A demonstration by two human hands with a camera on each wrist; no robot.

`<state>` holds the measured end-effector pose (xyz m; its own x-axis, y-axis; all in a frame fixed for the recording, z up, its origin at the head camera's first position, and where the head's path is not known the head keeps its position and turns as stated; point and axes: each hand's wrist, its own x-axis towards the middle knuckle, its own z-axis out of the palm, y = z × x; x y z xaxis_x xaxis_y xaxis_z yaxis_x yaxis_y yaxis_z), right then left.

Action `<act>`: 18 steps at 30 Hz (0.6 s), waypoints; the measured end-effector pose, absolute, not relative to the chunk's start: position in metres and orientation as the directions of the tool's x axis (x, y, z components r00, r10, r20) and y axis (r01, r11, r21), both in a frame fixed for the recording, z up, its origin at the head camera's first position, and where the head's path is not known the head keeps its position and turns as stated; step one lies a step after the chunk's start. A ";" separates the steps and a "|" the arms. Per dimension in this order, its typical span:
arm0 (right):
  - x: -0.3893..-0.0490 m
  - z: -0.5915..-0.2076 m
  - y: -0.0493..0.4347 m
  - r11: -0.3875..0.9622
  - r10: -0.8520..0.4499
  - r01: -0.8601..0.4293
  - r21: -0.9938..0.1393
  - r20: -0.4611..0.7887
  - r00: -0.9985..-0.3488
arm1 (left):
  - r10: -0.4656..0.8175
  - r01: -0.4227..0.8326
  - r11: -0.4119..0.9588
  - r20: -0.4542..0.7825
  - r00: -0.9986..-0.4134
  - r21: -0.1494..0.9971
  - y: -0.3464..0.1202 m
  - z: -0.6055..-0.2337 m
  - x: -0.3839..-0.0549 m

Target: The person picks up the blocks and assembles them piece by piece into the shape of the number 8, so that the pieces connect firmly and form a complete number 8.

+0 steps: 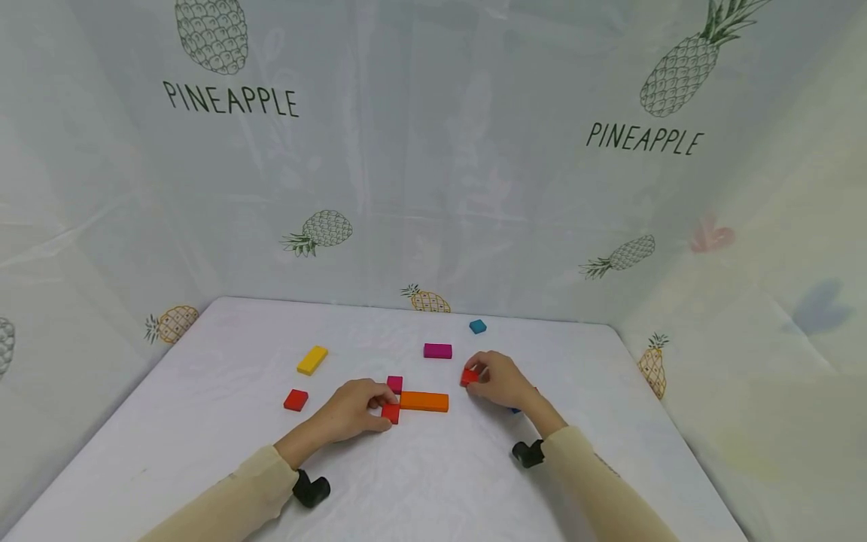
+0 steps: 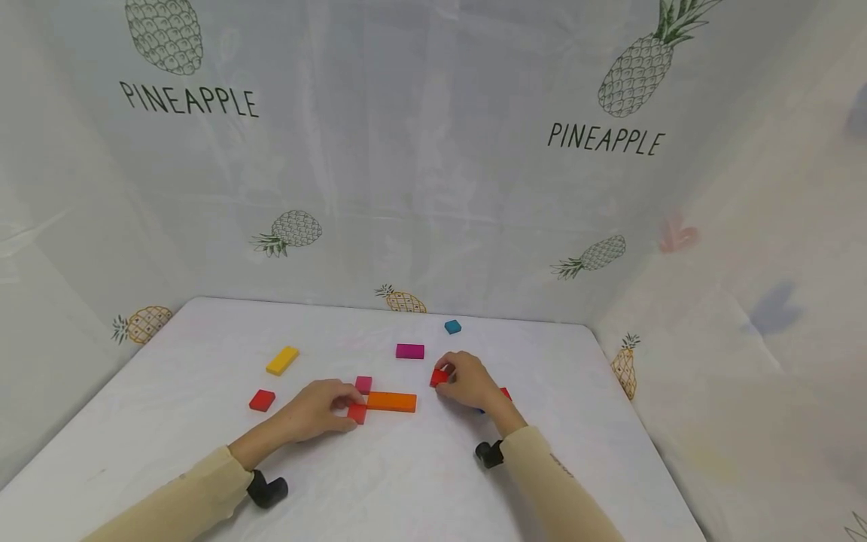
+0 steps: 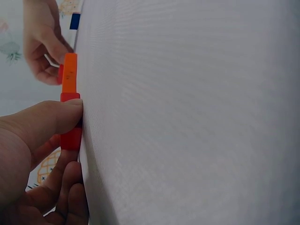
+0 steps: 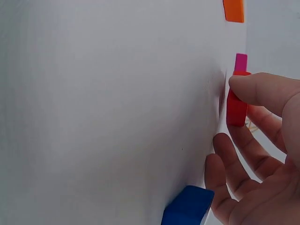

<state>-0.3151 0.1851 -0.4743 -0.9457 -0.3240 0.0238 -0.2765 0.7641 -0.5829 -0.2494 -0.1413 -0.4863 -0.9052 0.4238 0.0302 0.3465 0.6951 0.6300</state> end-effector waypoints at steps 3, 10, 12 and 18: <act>-0.312 -0.472 0.182 0.759 -0.337 -0.286 -0.584 0.023 -0.941 | 0.429 0.352 0.693 0.032 -0.903 0.629 -0.141 -0.486 -0.249; -0.307 -0.470 0.177 0.747 -0.375 -0.319 -0.584 0.026 -0.926 | 0.426 0.352 0.696 0.034 -0.904 0.626 -0.141 -0.486 -0.250; -0.306 -0.470 0.175 0.742 -0.384 -0.325 -0.586 0.026 -0.923 | 0.422 0.346 0.696 0.032 -0.906 0.629 -0.141 -0.486 -0.250; -0.303 -0.469 0.171 0.737 -0.404 -0.339 -0.584 0.021 -0.915 | 0.420 0.342 0.699 0.027 -0.907 0.629 -0.142 -0.488 -0.250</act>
<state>-0.3032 0.1705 -0.4686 -0.9145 -0.4040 0.0212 -0.3393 0.7374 -0.5840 -0.2501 -0.1416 -0.4876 -0.9072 0.4199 0.0266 0.3417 0.6985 0.6287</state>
